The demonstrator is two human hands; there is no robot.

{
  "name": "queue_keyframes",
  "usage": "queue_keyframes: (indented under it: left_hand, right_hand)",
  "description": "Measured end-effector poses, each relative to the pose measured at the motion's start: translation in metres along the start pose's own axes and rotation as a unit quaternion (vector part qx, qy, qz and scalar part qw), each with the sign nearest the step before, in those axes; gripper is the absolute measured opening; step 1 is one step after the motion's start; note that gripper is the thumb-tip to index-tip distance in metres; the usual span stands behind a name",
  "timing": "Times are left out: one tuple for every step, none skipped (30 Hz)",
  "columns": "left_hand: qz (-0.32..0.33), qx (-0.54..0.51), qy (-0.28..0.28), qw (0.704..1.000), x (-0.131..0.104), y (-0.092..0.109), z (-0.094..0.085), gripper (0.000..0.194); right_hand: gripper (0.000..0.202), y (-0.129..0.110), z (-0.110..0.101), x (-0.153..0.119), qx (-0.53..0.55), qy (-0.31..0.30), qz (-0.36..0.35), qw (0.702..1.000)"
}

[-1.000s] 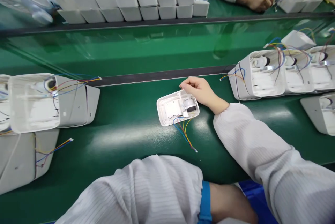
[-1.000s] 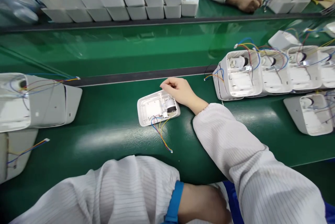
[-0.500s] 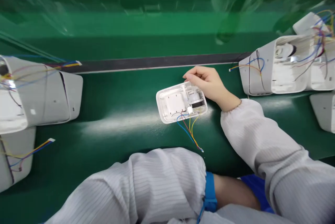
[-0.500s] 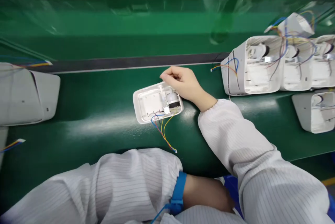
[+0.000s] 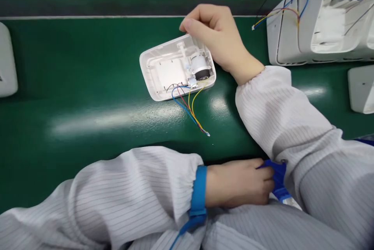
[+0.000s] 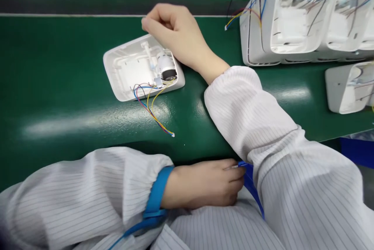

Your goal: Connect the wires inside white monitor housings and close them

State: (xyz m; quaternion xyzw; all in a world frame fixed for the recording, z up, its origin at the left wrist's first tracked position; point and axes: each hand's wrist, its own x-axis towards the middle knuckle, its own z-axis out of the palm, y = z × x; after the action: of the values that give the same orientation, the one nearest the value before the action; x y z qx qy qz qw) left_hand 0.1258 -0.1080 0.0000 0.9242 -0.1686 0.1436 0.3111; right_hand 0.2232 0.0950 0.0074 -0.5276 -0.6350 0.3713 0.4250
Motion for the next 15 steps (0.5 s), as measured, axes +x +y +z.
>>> queue_keyframes:
  left_hand:
    - [-0.016,0.013,0.025,0.999,-0.008,0.001,-0.004,0.026]
    - [-0.038,0.026,0.055,0.997,-0.017,0.003,-0.009,0.029]
    - [-0.065,0.041,0.075,0.994,-0.029,0.006,-0.014,0.028]
    - [-0.097,0.059,0.1,0.988,-0.043,0.009,-0.018,0.025]
    - [-0.138,0.081,0.122,0.979,-0.058,0.012,-0.023,0.023]
    - [-0.179,0.102,0.147,0.967,-0.074,0.014,-0.026,0.021]
    - [-0.23,0.129,0.177,0.948,-0.089,0.016,-0.029,0.018]
    - [-0.287,0.161,0.193,0.924,-0.103,0.018,-0.031,0.02]
    - [-0.324,0.18,0.203,0.906,-0.114,0.019,-0.032,0.025]
    - [-0.343,0.178,0.2,0.9,-0.122,0.02,-0.032,0.031]
    - [-0.34,0.187,0.19,0.902,-0.127,0.02,-0.032,0.036]
    - [-0.33,0.199,0.171,0.907,-0.129,0.02,-0.031,0.04]
    - [-0.323,0.213,0.151,0.91,-0.128,0.019,-0.031,0.042]
    - [-0.316,0.229,0.133,0.911,-0.127,0.019,-0.03,0.043]
    - [-0.314,0.242,0.12,0.91,-0.124,0.018,-0.029,0.044]
  right_hand:
    - [0.018,0.002,0.0,0.0,0.002,0.005,-0.016,1.0]
    - [0.016,0.004,0.001,0.001,0.003,0.011,-0.032,0.999]
    - [0.015,0.007,0.001,0.002,0.004,0.014,-0.047,0.999]
    - [0.015,0.009,0.002,0.003,0.003,0.016,-0.062,0.998]
    - [0.014,0.012,0.002,0.004,-0.001,0.015,-0.073,0.997]
    - [0.015,0.015,0.002,0.006,-0.007,0.01,-0.081,0.997]
    - [0.016,0.017,0.003,0.009,-0.015,0.006,-0.087,0.996]
    - [0.018,0.019,0.004,0.011,-0.019,0.002,-0.091,0.996]
    - [0.02,0.021,0.004,0.014,-0.018,-0.003,-0.09,0.996]
    - [0.022,0.023,0.006,0.016,-0.013,-0.007,-0.084,0.996]
    - [0.023,0.025,0.007,0.018,-0.005,-0.011,-0.073,0.997]
    - [0.024,0.026,0.008,0.02,0.004,-0.014,-0.06,0.998]
    - [0.023,0.027,0.008,0.021,0.011,-0.016,-0.049,0.999]
    - [0.023,0.029,0.009,0.022,0.016,-0.019,-0.042,0.999]
    - [0.022,0.03,0.009,0.021,0.02,-0.022,-0.041,0.999]
